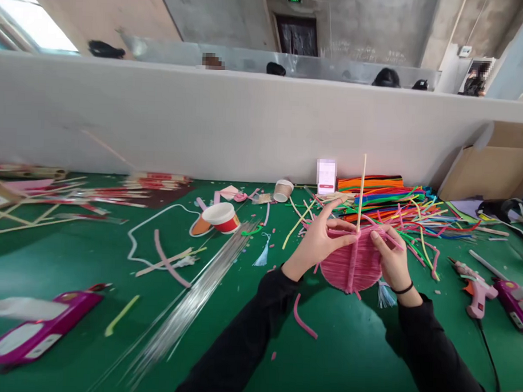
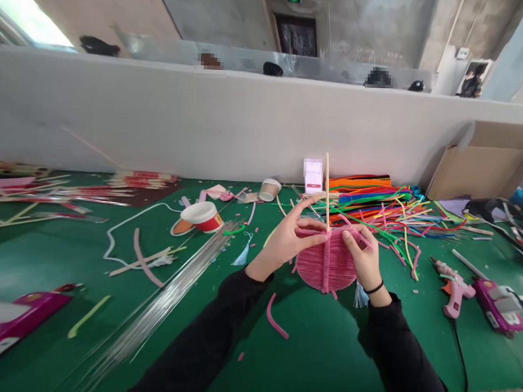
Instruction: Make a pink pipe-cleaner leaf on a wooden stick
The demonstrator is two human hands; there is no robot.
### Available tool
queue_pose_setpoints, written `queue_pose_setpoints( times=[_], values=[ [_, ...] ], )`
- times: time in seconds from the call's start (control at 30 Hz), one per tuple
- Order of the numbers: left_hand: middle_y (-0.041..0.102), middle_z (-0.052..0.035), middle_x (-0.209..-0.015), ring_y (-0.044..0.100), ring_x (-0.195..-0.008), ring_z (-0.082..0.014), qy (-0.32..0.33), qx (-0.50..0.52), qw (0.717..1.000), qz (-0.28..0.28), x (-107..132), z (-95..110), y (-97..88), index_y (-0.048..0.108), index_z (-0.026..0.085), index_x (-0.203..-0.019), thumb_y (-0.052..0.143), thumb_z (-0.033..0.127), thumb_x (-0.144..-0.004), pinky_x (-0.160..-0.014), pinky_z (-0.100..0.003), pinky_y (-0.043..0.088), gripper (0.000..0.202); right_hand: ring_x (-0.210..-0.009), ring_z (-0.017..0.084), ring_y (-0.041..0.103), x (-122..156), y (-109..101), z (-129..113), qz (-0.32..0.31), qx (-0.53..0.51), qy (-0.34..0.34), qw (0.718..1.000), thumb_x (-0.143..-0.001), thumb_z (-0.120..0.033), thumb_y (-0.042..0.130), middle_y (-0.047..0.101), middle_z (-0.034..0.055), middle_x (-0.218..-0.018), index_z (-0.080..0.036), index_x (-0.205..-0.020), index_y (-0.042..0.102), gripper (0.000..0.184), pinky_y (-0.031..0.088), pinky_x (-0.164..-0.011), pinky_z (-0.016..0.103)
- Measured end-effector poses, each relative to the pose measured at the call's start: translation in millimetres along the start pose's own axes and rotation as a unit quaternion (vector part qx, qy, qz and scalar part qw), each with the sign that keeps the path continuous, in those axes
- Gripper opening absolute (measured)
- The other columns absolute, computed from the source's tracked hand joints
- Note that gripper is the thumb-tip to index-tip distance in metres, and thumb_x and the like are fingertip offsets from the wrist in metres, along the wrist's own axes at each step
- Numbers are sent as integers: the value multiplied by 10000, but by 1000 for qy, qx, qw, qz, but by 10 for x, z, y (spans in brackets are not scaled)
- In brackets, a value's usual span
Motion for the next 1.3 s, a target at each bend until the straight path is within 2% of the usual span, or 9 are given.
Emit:
queue_pose_setpoints(
  times=[0.2, 0.27, 0.37, 0.7, 0.83, 0.97, 1.07, 1.13, 1.3],
  values=[
    [730, -29, -789, 714, -829, -249, 38, -61, 997, -35, 91, 79, 58, 397, 226, -1426, 774, 262, -715, -888, -404, 519, 806, -823, 190, 646, -79, -83, -500, -107, 76, -65, 989, -829, -417, 656, 693, 36, -923, -237, -975, 659, 232, 510, -757, 323],
    [719, -13, -756, 709, -786, -227, 34, -76, 996, -37, 102, 87, 74, 397, 227, -1426, 769, 264, -718, -869, -385, 526, 801, -745, 167, 628, -139, -37, -702, -162, 146, -115, 969, -819, -383, 678, 685, 16, -813, -225, -849, 671, 162, 491, -699, 290],
    [696, 5, -741, 692, -766, -198, 32, -70, 996, -34, 96, 65, 86, 406, 227, -1418, 755, 241, -727, -849, -360, 533, 774, -620, 134, 584, -222, 43, -834, -196, 193, -132, 952, -864, -361, 622, 641, -8, -673, -210, -712, 627, 215, 450, -599, 257],
    [706, -9, -797, 690, -801, -219, 24, -59, 997, -37, 37, -8, 36, 468, 241, -1388, 752, 155, -703, -883, -382, 499, 747, -585, 143, 588, -309, 144, -657, -139, 157, -84, 974, -837, -480, 635, 625, -13, -629, -212, -717, 605, 295, 465, -576, 263],
    [693, 0, -756, 695, -783, -222, 7, -62, 997, -37, 31, -9, 35, 417, 244, -1419, 761, 165, -699, -855, -370, 503, 802, -573, 148, 597, -339, 152, -620, -136, 138, -56, 980, -827, -490, 644, 635, -15, -607, -214, -712, 617, 300, 482, -581, 271],
    [698, -9, -796, 699, -796, -224, 2, -16, 1000, -15, -7, -71, 18, 391, 240, -1435, 805, 194, -662, -872, -367, 487, 878, -797, 194, 671, -349, 55, -553, -109, 128, -67, 983, -866, -485, 596, 723, 38, -860, -218, -932, 674, 286, 527, -746, 325],
    [703, -39, -831, 690, -820, -224, -29, 6, 999, 19, -63, -187, -40, 420, 195, -1411, 847, 234, -606, -842, -338, 493, 912, -953, 208, 666, -294, -76, -504, -30, 106, -84, 990, -932, -464, 491, 706, 74, -1078, -229, -1083, 649, 321, 526, -819, 358],
    [703, -45, -803, 683, -837, -221, -67, 20, 997, 35, -83, -308, -81, 425, 168, -1398, 857, 256, -593, -797, -309, 499, 917, -877, 196, 684, -211, -144, -457, -12, 61, -68, 996, -943, -440, 479, 721, 68, -1024, -242, -1101, 611, 286, 546, -758, 353],
    [691, 0, -721, 660, -724, -160, -153, 91, 983, 44, 60, -714, -74, 470, 173, -1348, 868, 260, -582, -745, -269, 480, 868, -709, 185, 698, 71, -161, -259, -107, 16, 19, 994, -886, -442, 584, 743, 39, -824, -245, -876, 520, 208, 572, -671, 342]
  ],
)
Point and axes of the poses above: each hand's wrist, its own x-axis away from the middle knuckle, its own y-axis out of the palm, z = x × y, the point moved 1 cm from there along -x, towards the middle knuckle
